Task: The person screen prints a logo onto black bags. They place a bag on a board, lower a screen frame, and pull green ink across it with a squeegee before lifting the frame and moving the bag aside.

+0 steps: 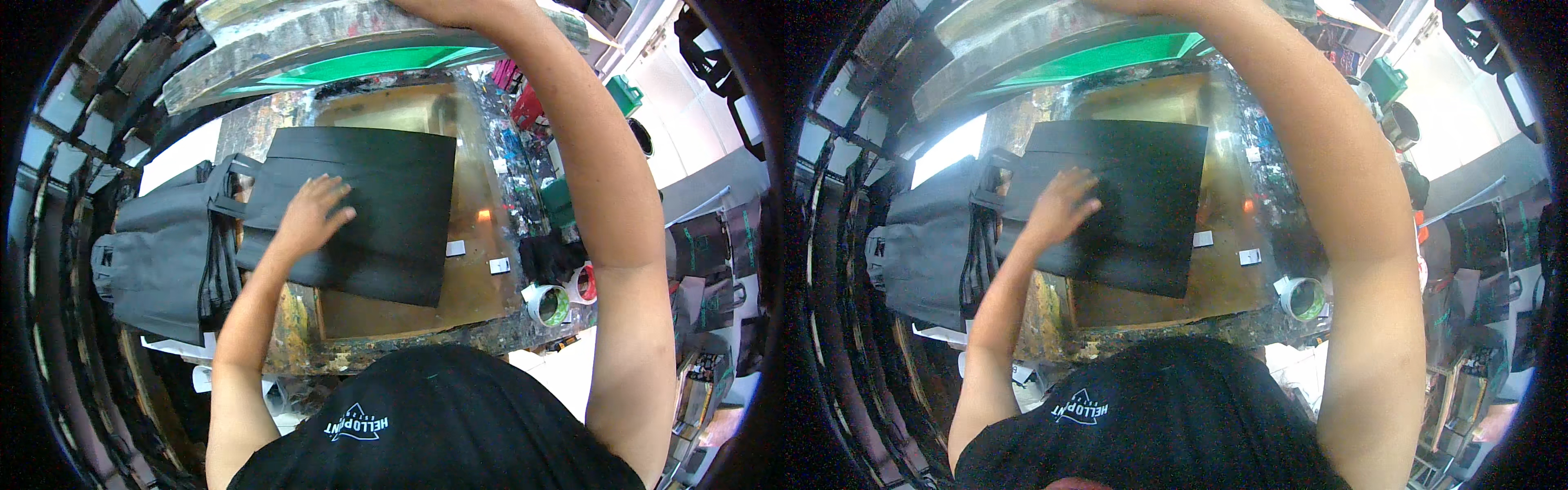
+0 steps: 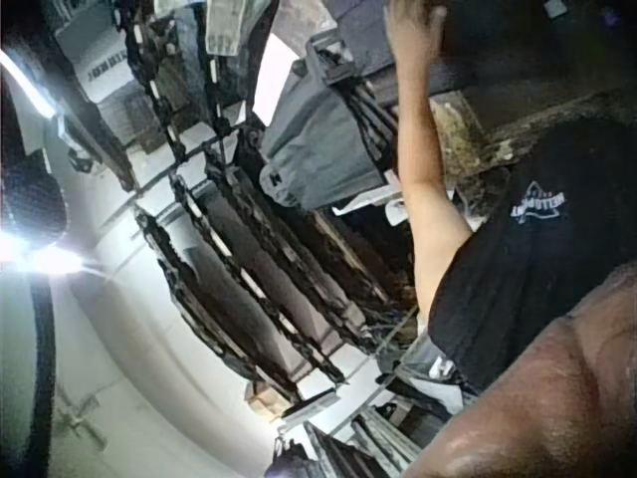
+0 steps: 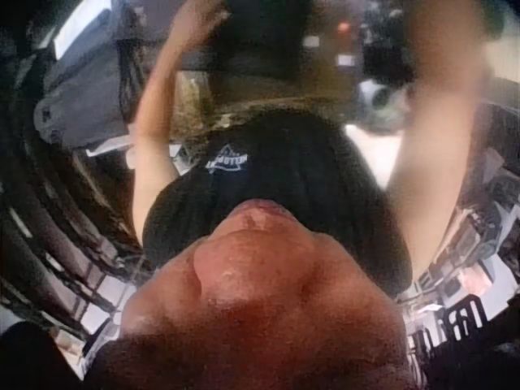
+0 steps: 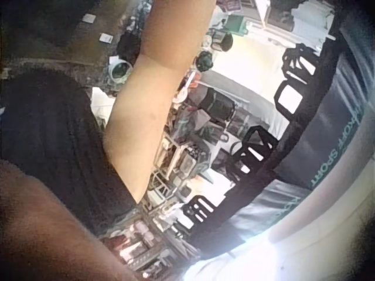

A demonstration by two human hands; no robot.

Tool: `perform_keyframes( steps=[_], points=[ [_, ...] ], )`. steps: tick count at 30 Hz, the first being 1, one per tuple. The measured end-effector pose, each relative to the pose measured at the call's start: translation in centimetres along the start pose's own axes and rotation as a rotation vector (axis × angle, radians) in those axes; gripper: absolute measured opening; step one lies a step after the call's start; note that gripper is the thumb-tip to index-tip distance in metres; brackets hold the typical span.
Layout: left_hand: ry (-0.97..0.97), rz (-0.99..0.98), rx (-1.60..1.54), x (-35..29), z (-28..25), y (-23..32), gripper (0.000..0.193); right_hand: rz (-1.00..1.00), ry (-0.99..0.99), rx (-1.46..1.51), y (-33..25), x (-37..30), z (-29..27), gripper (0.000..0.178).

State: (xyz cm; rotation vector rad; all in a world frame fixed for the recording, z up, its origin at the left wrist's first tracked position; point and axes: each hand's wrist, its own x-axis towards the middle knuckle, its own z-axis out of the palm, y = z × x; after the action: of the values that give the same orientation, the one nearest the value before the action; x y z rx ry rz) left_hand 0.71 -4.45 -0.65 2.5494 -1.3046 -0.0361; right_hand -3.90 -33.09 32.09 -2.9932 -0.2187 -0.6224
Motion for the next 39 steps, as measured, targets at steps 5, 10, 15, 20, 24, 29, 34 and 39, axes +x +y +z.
perform_keyframes(
  steps=[5,10,15,20,24,29,34,39],
  points=[
    [-0.011,-0.002,0.125,-0.1,5.2,1.8,0.087,0.001,-0.015,0.022,0.1,-0.3,-0.4,0.061],
    [0.059,-0.162,0.155,7.3,7.6,-0.1,0.095,-0.003,0.114,-0.016,1.0,0.0,0.8,0.062],
    [0.067,-0.250,0.173,12.4,8.2,2.0,0.102,-0.027,0.130,-0.008,0.9,0.2,1.1,0.064],
    [0.090,-0.207,0.166,12.7,10.0,6.6,0.110,-0.004,0.152,-0.050,1.3,-0.2,1.8,0.064],
    [0.065,-0.224,0.152,12.3,9.7,8.5,0.111,-0.053,0.106,0.010,1.0,-1.4,0.9,0.064],
    [0.094,-0.259,0.176,11.6,10.2,9.5,0.112,0.001,0.085,-0.059,0.7,-0.3,1.8,0.062],
    [0.081,-0.251,0.154,10.7,9.8,10.8,0.113,-0.023,0.047,0.027,0.5,-1.8,0.8,0.061],
    [0.226,-0.323,0.119,8.1,7.8,11.9,0.111,-0.039,0.322,-0.020,0.9,-1.1,3.4,0.061]
  ],
)
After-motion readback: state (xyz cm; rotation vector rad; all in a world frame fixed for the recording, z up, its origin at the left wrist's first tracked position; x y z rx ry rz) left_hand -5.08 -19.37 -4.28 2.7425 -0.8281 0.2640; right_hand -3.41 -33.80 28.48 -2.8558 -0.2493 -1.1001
